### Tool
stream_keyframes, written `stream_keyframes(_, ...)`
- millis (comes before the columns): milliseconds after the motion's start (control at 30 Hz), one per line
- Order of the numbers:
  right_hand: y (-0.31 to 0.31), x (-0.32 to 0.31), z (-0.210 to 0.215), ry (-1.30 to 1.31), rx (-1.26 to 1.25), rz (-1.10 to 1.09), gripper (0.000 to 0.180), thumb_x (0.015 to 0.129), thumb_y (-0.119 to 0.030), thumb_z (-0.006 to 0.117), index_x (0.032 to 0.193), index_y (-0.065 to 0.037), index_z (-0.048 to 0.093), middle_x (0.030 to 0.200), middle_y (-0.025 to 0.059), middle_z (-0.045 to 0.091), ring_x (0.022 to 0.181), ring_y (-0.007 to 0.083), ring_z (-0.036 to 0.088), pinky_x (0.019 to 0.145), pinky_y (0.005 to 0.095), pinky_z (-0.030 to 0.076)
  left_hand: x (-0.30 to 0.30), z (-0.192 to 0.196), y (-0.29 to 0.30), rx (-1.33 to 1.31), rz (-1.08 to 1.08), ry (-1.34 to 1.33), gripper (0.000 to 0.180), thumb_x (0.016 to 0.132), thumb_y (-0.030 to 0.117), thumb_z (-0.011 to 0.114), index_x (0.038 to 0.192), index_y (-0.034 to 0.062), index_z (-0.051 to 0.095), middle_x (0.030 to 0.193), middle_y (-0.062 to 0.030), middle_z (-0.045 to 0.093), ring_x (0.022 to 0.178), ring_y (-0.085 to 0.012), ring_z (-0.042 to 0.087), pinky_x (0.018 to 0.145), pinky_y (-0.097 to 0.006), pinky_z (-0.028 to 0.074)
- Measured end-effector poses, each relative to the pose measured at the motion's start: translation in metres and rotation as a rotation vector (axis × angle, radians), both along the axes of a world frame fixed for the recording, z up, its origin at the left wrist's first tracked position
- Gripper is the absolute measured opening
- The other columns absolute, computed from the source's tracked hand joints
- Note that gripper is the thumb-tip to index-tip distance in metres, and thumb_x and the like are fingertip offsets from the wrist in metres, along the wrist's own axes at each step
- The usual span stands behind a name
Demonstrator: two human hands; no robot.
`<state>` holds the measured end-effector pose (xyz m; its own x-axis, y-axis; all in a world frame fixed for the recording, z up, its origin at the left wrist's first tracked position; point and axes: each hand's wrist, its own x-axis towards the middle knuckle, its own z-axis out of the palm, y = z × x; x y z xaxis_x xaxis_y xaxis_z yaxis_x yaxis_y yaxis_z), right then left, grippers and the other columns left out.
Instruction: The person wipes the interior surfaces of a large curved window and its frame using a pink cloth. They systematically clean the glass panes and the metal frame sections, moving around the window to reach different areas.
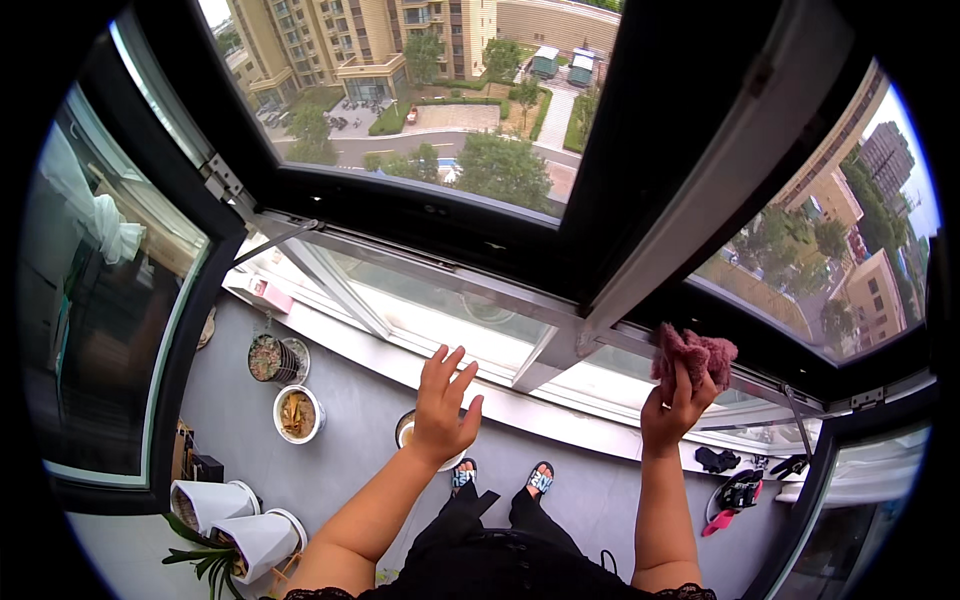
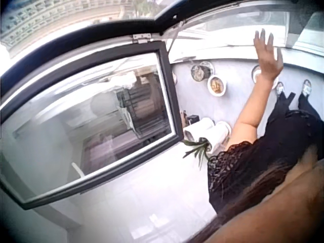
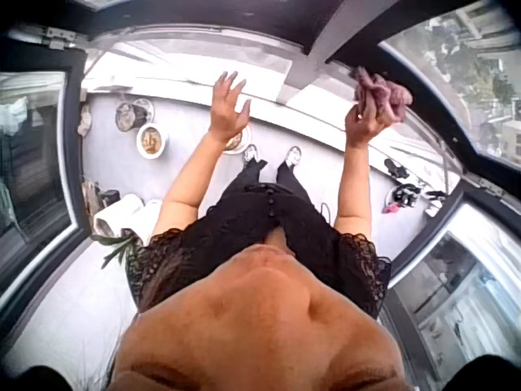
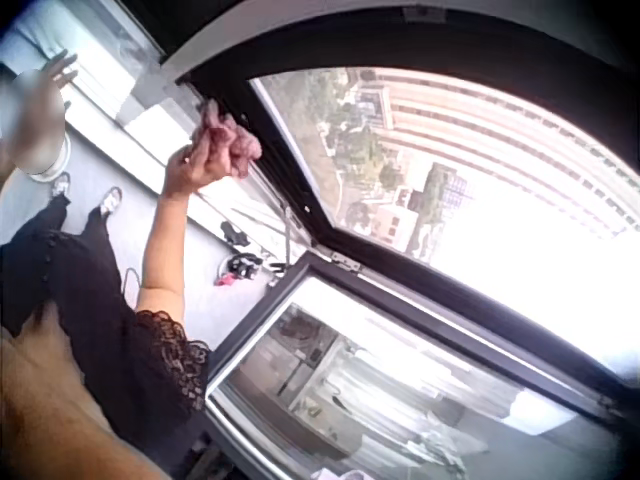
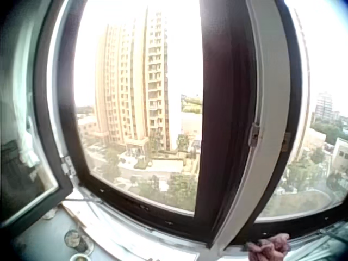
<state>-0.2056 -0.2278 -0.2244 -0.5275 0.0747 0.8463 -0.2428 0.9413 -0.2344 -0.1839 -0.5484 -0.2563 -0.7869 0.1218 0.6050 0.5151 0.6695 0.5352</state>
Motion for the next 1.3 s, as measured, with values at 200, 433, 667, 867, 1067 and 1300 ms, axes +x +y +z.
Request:
stream_keyframes(200,-0.146,-0.03,-0.01,-0.047,0.216,0.559,0.036,0.075,-0.002,0.07,0.11,-0.009,0.073,0.126,0.0143,0.056,0.113,0.032,0.053,0.095,0.0405,0.044,0.04,-0.026,-0.043,0.027,0.078,-0.093,0.053,0.077,0.006,0.07,0.128,0.001,0.055,0.14,-0.0215,0.049,0.132,-0.0452,0.043,0.108,-0.051,0.037)
stream_keyframes(433,-0.193,-0.073,0.037,-0.154,0.378,0.293,0.044,0.078,-0.014,0.071,0.121,-0.016,0.066,0.119,0.0108,0.059,0.111,0.0288,0.055,0.092,0.0447,0.042,0.067,-0.035,-0.103,0.071,0.186,-0.134,0.053,0.079,0.007,0.069,0.13,0.0009,0.054,0.14,-0.021,0.049,0.13,-0.0433,0.044,0.108,-0.05,0.037)
stream_keyframes(667,-0.187,-0.08,0.005,-0.056,0.304,0.319,0.03,0.081,-0.012,0.07,0.111,-0.015,0.072,0.121,0.0107,0.06,0.11,0.0296,0.055,0.095,0.043,0.04,0.082,-0.048,-0.135,0.126,0.36,-0.235,0.05,0.08,0.007,0.068,0.128,0.0002,0.056,0.135,-0.0209,0.054,0.127,-0.0422,0.047,0.107,-0.049,0.038)
stream_keyframes(867,-0.322,-0.119,-0.005,0.023,0.356,0.521,0.024,0.088,-0.018,0.057,0.107,-0.014,0.071,0.137,0.0091,0.056,0.124,0.0246,0.052,0.096,0.0377,0.038,0.062,-0.018,-0.114,0.111,0.379,-0.231,0.049,0.08,0.007,0.069,0.127,0.0009,0.057,0.135,-0.0186,0.054,0.126,-0.0397,0.049,0.106,-0.047,0.04)
stream_keyframes(1067,-0.353,-0.098,0.014,-0.023,0.119,1.086,0.024,0.076,-0.014,0.064,0.098,-0.014,0.07,0.112,0.0094,0.064,0.102,0.0255,0.061,0.078,0.0356,0.045,0.059,-0.011,-0.133,-0.022,0.327,-0.284,0.046,0.081,0.011,0.068,0.125,0.0013,0.059,0.134,-0.0185,0.054,0.123,-0.0392,0.051,0.104,-0.046,0.042)
stream_keyframes(1300,-0.394,-0.141,0.017,-0.039,0.526,0.656,0.023,0.077,-0.018,0.063,0.1,-0.012,0.065,0.127,0.014,0.058,0.116,0.0287,0.054,0.074,0.0385,0.041,0.053,-0.04,-0.172,0.118,0.362,-0.323,0.046,0.082,0.01,0.068,0.126,0.0002,0.058,0.134,-0.0194,0.054,0.123,-0.0386,0.052,0.104,-0.045,0.042)
